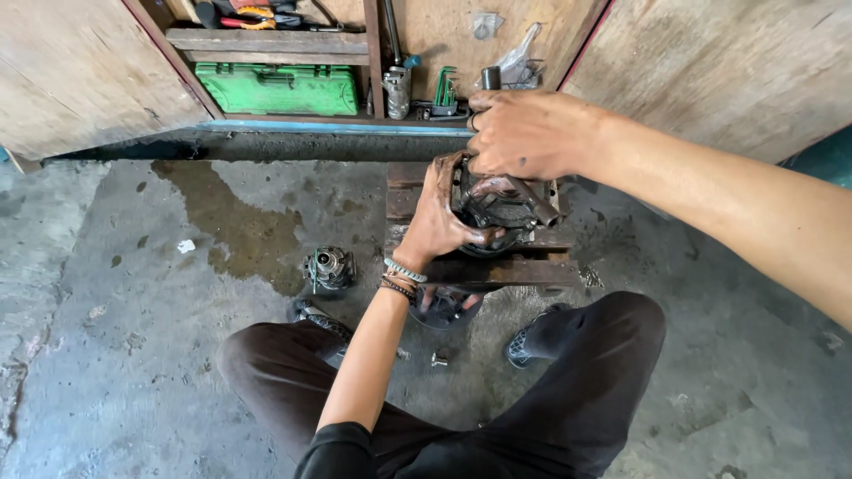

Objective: Disassembling a mechanical component using a socket wrench and hands on a workshop floor

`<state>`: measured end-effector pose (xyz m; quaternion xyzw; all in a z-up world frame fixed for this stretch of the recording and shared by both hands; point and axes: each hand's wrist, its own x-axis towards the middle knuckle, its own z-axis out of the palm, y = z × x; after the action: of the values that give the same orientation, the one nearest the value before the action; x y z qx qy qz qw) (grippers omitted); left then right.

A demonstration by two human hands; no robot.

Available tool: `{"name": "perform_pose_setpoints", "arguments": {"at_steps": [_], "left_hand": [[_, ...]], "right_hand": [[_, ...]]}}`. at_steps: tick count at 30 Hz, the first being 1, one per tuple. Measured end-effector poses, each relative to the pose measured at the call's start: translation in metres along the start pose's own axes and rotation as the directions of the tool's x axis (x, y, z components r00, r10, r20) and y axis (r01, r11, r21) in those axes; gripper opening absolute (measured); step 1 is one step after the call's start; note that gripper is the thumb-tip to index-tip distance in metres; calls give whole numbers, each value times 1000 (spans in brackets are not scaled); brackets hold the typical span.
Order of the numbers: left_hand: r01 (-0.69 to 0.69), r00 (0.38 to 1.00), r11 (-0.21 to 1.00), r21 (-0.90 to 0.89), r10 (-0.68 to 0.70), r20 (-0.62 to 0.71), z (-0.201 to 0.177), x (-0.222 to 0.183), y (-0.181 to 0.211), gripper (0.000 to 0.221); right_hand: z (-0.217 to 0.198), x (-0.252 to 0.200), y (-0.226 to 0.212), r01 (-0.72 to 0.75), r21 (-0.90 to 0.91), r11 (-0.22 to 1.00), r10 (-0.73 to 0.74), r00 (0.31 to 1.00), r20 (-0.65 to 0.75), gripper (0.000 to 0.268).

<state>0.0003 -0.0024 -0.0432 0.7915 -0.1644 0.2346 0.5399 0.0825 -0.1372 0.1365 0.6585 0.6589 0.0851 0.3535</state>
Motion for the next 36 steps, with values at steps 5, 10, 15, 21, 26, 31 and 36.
{"name": "perform_pose_setpoints", "arguments": {"at_steps": [5,10,15,21,26,31,36], "left_hand": [[2,1000,1000,2,-2,-1,0,-1,0,112],[-1,1000,1000,-16,1,-14,1,-1,2,108],[-4,1000,1000,17,5,-30,3,-2,1,109],[-153,987,982,111,156,-22,7,-5,-8,90],[-91,991,995,-41,86,-105,16,-5,-20,113],[-72,992,996,-56,66,-105,15,4,-15,119],[-18,998,1000,-11,18,-55,16,-11,-20,125]], "right_hand": [[13,9,6,63,55,996,-65,997,42,11],[24,7,7,81,-157,984,-61,990,124,7],[19,13,1,14,131,991,-24,996,80,46],[-20,26,-18,-287,254,923,269,957,105,26],[3,18,-35,-441,725,529,592,804,57,36],[-14,-1,-23,-666,624,409,686,675,271,60],[18,-8,-31,-488,484,726,545,838,27,39]]}}
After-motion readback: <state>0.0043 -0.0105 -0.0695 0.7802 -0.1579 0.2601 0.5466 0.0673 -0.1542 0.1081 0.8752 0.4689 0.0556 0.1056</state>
